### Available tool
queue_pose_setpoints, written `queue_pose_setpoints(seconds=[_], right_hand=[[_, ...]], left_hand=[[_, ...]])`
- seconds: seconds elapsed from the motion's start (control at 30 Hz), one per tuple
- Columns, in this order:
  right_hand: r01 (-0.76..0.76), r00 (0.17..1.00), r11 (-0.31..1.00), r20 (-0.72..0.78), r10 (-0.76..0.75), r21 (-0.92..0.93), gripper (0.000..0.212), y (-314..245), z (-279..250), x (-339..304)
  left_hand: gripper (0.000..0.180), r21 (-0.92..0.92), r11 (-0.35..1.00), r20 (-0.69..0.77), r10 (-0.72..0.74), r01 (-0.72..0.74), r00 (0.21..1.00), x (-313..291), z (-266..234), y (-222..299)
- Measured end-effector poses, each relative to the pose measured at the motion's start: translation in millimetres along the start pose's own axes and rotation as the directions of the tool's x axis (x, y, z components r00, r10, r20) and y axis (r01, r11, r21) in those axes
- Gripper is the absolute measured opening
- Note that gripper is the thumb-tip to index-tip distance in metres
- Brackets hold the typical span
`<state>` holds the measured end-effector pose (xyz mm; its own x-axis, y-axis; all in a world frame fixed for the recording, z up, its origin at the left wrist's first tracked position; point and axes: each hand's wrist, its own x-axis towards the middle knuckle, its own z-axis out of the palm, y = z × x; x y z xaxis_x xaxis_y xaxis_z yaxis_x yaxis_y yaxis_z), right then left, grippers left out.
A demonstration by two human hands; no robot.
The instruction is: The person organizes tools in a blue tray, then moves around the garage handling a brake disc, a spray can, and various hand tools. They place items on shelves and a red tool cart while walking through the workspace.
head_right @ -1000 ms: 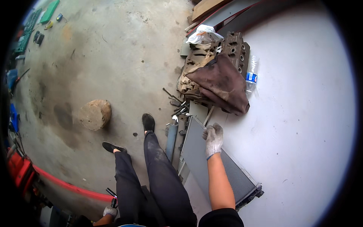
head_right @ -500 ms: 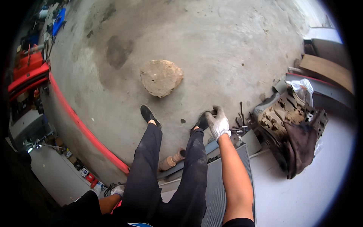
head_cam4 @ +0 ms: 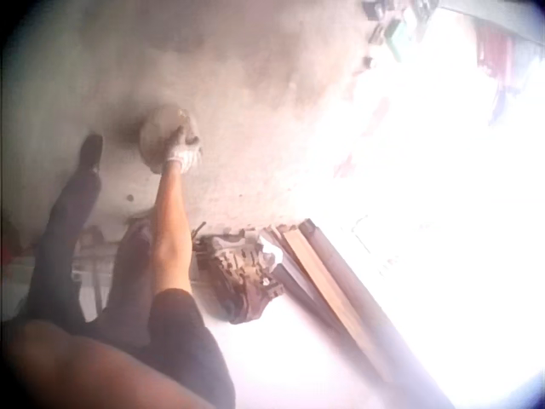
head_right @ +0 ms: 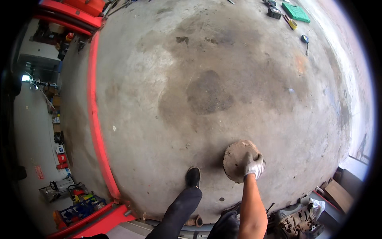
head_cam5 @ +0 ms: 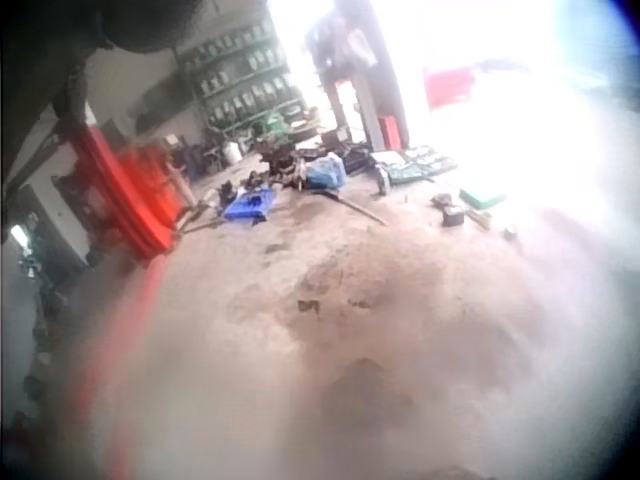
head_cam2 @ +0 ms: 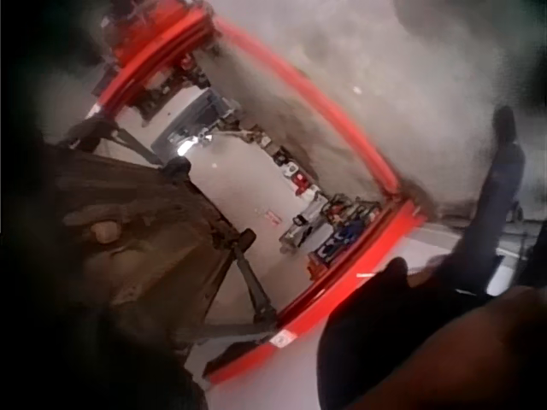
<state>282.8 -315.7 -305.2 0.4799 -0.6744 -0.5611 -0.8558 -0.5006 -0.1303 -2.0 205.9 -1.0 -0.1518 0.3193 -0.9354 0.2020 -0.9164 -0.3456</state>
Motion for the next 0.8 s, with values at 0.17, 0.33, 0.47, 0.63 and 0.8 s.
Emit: queue_pose_setpoints(seconds=[0.17, 0.33, 0.47, 0.63, 0.8], right_hand=[[0.859, 0.499, 0.441, 0.231, -0.835, -0.262, 0.022, -204.7, 45.6, -71.8], [0.846, 0.120, 0.346, 0.488, -0.865, 0.405, 0.026, -275.4, 84.9, -263.7], [0.692, 0.397, 0.644, 0.572, -0.718, 0.327, 0.033, -239.6, 45.7, -254.2], [0.476, 0.687, 0.877, 0.595, -0.418, 0.066, 0.041, -221.1, -4.6, -160.9], [0.547, 0.579, 0.825, 0.648, -0.494, 0.141, 0.040, -308.2, 30.9, -163.6]], left_hand=[[0.053, -0.035, 0.997, -0.020, 0.070, -0.071, 0.997, 31.6, -69.3, -25.8], [0.055, -0.071, 0.995, -0.033, 0.067, -0.069, 0.997, 38.3, -124.2, -36.3], [0.057, -0.123, 0.990, -0.038, 0.068, -0.072, 0.997, 36.2, -158.6, -42.3], [0.060, -0.175, 0.983, -0.001, 0.062, -0.061, 0.998, 26.1, -187.1, -50.7], [0.062, -0.253, 0.965, 0.084, 0.091, -0.067, 0.992, 7.8, -170.7, -67.9]])
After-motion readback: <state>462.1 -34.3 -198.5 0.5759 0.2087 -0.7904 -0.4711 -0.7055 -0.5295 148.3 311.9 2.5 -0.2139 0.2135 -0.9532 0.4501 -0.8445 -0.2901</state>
